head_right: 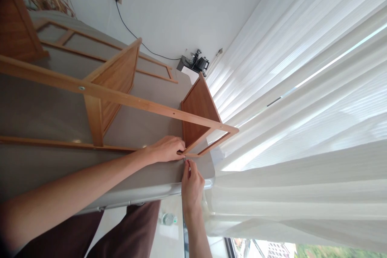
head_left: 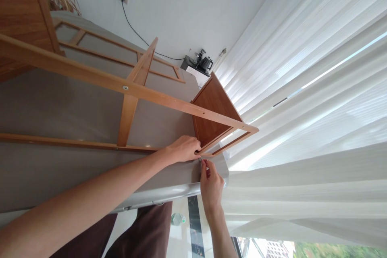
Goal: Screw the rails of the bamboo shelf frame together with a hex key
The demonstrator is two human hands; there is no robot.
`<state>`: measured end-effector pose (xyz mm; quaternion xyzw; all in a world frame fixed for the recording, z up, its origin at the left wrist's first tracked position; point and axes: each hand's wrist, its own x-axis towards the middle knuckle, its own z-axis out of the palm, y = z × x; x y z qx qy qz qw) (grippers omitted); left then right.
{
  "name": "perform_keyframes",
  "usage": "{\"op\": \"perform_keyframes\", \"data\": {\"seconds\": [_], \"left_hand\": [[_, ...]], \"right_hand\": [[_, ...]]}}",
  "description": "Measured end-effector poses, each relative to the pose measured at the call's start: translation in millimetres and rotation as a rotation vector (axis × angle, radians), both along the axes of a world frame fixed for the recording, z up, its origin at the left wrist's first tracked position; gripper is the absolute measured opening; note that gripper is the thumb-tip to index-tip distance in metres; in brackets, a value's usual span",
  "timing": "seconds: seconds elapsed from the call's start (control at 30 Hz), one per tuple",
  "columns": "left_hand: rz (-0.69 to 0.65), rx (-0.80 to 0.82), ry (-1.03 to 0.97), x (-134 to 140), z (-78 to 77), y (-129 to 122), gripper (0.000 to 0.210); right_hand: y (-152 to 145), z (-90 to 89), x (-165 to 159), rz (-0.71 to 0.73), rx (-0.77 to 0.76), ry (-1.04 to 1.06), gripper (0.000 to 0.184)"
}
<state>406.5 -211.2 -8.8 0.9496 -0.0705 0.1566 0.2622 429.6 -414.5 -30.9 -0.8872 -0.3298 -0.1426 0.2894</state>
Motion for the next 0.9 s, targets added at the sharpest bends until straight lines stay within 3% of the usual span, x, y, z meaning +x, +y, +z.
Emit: {"op": "perform_keyframes", "data": {"seconds": [0.47, 0.7, 0.9], "left_hand": [[0.012, 0.009, 0.009, -0.4, 0.5, -0.9, 0.018], [0.013, -0.004, 0.009, -1.5, 1.4, -1.2, 0.019], [0.005, -0.008, 0.008, -2.2, 3.1, -0.7, 0.019]], "right_hand": [[-0.5, 1.5, 3.8, 0.03, -0.012, 0.005, 0.043], [8.9, 14.7, 6.2, -0.089, 0.111, 0.183, 0.042], [2.1, 22.8, 6.7, -0.075, 0.179, 0.349, 0.048]]}}
